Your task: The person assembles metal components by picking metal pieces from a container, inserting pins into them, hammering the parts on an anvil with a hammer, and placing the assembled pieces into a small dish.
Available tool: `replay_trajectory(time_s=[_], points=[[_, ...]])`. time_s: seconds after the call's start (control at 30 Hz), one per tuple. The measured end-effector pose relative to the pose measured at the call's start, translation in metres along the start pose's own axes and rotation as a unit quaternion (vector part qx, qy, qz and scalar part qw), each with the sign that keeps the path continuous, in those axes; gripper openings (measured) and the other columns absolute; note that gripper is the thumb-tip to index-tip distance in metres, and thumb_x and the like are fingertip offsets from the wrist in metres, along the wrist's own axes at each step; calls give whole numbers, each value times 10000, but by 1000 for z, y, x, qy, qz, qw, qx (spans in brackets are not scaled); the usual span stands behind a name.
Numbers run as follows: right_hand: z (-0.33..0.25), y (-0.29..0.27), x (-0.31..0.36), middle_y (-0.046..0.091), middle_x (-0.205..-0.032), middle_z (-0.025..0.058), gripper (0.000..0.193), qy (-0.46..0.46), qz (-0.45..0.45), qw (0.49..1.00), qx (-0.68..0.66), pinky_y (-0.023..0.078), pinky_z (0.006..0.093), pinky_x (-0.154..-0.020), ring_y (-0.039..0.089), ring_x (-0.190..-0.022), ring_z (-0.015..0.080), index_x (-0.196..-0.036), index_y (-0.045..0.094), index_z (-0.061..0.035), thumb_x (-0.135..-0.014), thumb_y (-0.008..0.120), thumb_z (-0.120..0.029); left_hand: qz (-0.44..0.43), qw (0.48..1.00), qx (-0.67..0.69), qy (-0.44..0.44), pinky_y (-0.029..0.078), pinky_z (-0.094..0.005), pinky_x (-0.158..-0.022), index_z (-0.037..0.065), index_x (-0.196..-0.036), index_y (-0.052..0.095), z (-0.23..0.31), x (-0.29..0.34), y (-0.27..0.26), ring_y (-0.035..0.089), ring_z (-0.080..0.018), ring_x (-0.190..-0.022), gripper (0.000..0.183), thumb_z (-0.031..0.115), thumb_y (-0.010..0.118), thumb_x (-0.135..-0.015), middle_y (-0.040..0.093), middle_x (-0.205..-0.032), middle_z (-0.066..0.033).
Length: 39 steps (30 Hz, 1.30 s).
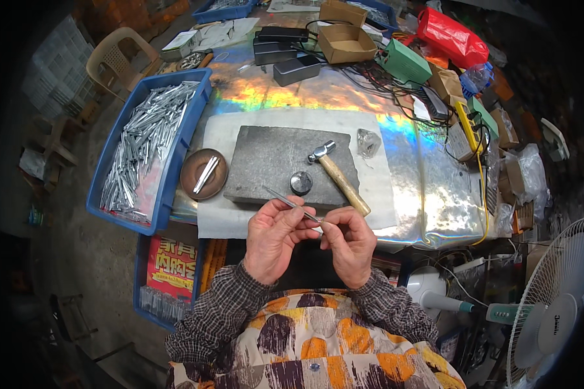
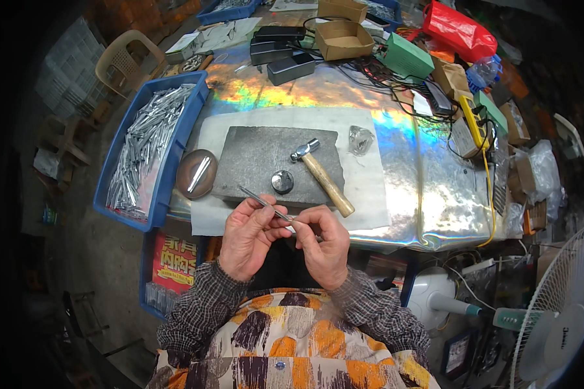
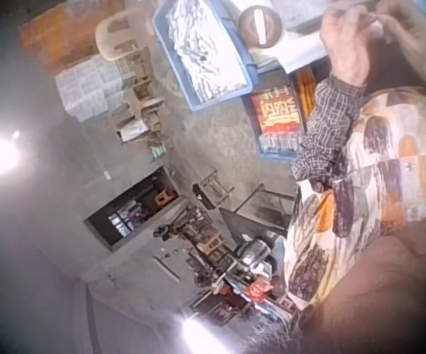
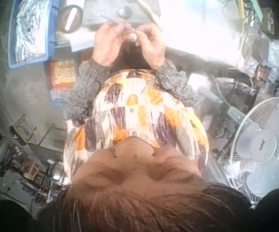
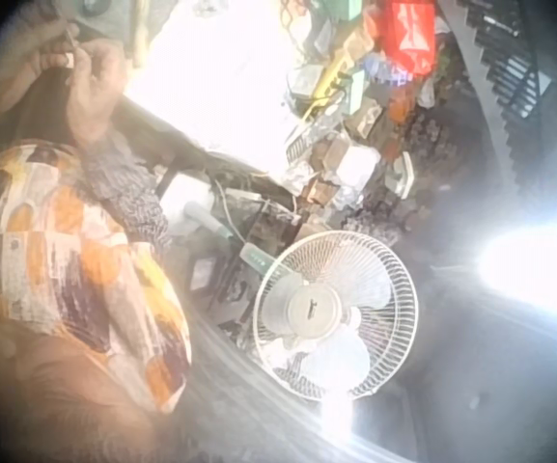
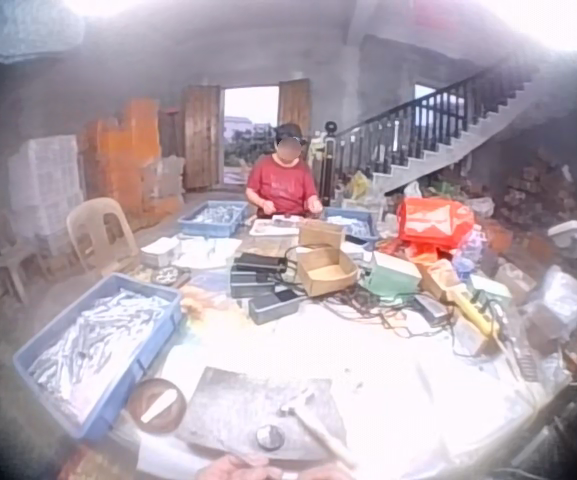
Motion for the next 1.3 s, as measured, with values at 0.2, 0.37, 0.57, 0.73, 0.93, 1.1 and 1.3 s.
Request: replay_trajectory(time_s=[0.2,0.37,0.57,0.73,0.93,1.1,1.3], points=[[-2,1,-1,550,-835,71,47,-53,6,997,59,455,209,-514,560,-619,89,-858,528,43,-875,563,16,-5,998,-34,49,574,-330,-712,15,-1044,564,3,-1,2,664,-211,-830,162,55,579,-888,655,-947,-135],[-7,2,-1,549,-783,78,52,-79,19,990,114,451,227,-498,561,-580,111,-843,530,33,-861,577,22,-5,986,-126,109,576,-336,-719,-13,-1023,568,14,1,10,668,-212,-807,155,41,587,-880,658,-926,-155],[-19,7,-3,547,-742,89,53,-162,12,962,221,442,247,-477,563,-541,141,-832,531,23,-842,580,38,-15,980,-162,116,576,-335,-720,-23,-1010,575,19,0,8,670,-209,-800,151,44,595,-876,661,-920,-160],[-16,7,-5,552,-737,85,46,-129,18,972,195,442,254,-464,565,-531,139,-827,535,22,-845,574,36,-20,986,-125,106,575,-335,-727,-16,-1007,578,12,-3,6,669,-211,-812,147,51,596,-877,661,-924,-160],[-5,6,-7,578,-751,91,58,-90,19,982,168,459,258,-489,584,-564,141,-846,552,32,-837,606,13,1,987,-118,106,566,-303,-728,-26,-1000,566,12,-2,0,657,-184,-793,140,44,591,-882,650,-924,-134],[-16,5,-12,587,-755,96,96,-127,3,966,225,474,272,-545,596,-616,163,-861,583,22,-791,649,19,-8,989,-105,100,563,-330,-713,14,-1014,530,18,-13,-6,650,-196,-813,113,50,546,-907,631,-925,-125],[-24,-23,-25,580,-756,98,112,-187,26,913,361,455,336,-580,573,-661,249,-818,592,-12,-740,665,21,5,955,-242,169,553,-278,-685,1,-1015,536,40,-40,-15,633,-156,-776,112,36,538,-908,622,-898,-105]])
Point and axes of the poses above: each hand's wrist, its own x-axis away from the middle knuckle, its own y-axis out of the palm, z = x × y, the point moved 6 cm from there along -x, towards the middle knuckle
